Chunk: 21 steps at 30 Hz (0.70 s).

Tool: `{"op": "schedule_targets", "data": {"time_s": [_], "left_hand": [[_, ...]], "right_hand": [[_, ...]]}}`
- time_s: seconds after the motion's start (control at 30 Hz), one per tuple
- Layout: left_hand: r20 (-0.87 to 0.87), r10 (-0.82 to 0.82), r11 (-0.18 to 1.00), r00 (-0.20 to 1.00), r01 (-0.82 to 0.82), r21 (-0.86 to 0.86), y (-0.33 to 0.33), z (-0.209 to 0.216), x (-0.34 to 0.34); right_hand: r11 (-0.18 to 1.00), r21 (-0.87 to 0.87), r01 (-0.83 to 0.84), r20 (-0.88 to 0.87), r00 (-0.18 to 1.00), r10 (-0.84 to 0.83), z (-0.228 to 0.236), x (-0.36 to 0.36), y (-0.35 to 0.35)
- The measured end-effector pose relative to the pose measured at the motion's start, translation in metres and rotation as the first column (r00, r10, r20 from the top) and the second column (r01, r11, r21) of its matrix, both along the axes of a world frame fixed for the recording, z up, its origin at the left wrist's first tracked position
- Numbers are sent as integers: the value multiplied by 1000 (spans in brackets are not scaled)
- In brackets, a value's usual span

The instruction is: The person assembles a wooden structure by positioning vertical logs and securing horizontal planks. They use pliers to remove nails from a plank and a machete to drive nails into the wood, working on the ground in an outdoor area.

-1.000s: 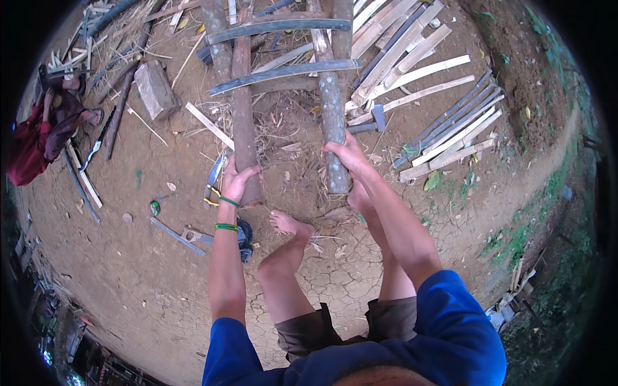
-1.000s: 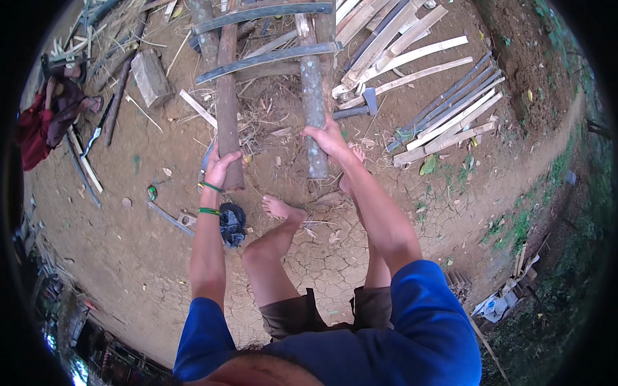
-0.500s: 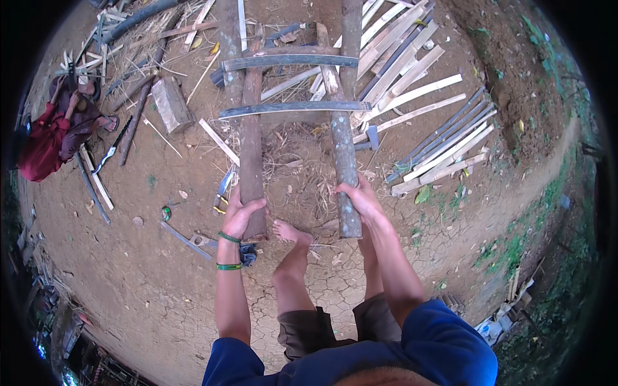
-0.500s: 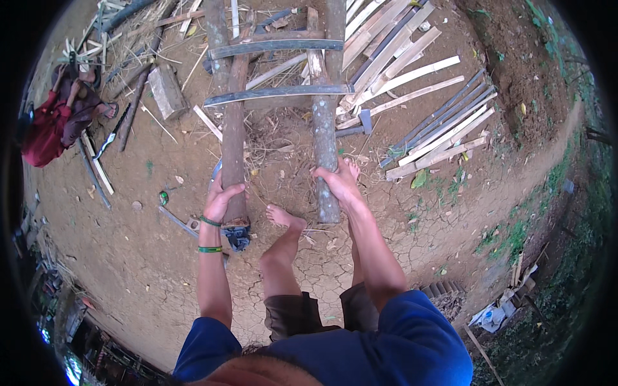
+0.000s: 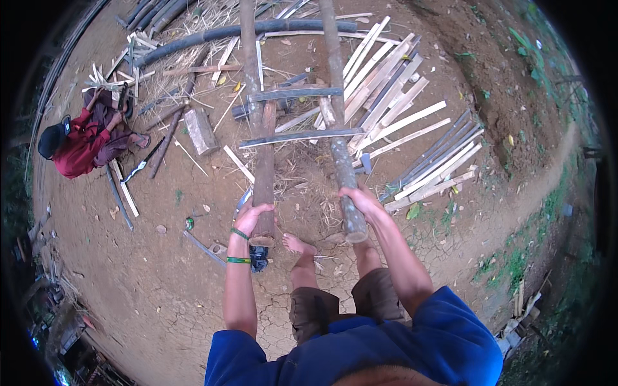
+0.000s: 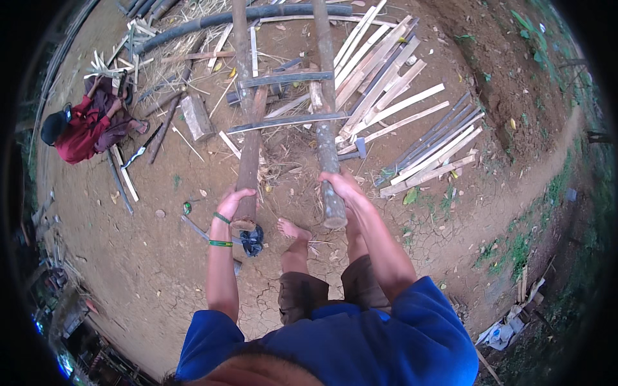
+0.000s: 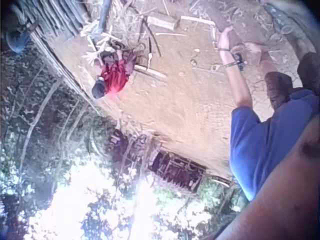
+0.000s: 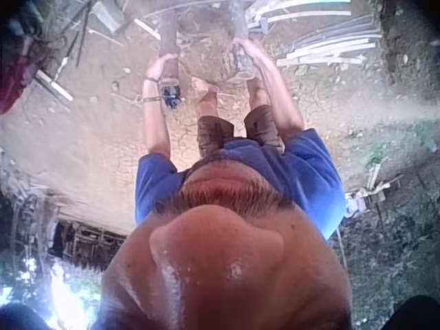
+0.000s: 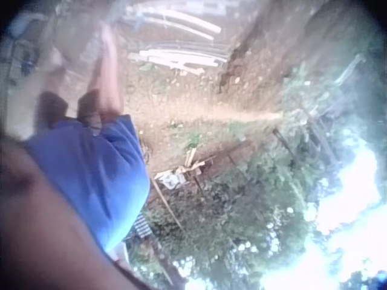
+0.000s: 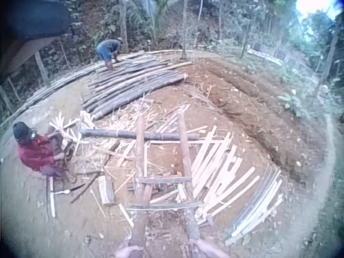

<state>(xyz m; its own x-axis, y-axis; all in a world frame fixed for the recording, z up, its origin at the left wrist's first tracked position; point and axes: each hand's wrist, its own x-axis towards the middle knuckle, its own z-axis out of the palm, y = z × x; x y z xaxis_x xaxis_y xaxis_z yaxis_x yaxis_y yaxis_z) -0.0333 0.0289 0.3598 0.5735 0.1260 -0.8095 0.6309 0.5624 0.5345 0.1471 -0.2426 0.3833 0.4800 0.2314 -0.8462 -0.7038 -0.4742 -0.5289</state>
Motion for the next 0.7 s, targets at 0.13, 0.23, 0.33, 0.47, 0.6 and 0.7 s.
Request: {"op": "schedule_targets", "data": {"time_s": [0.13, 0.23, 0.33, 0.47, 0.6, 0.7], "left_hand": [[58, -42, 999, 997, 44, -25, 4, 30, 3], [41, -71, 997, 997, 69, 39, -11, 59, -35], [25, -119, 991, 993, 117, 68, -9, 70, -39], [63, -103, 992, 993, 98, 80, -25, 87, -71], [48, -67, 997, 997, 65, 38, -37, 116, -119], [67, -18, 999, 998, 16, 33, -52, 132, -166]], "right_hand": [[997, 34, 64, -43, 997, -63, 11, 4, -14], [999, 16, 41, -82, 996, -40, 41, -35, -29], [996, 18, 82, -33, 996, -82, 38, -61, -37], [996, 54, 77, -58, 996, -74, 54, -91, -54], [998, 37, -44, -55, 997, 46, 106, -127, -54], [995, 1, -103, 122, 987, 102, 69, -175, -82]]}}
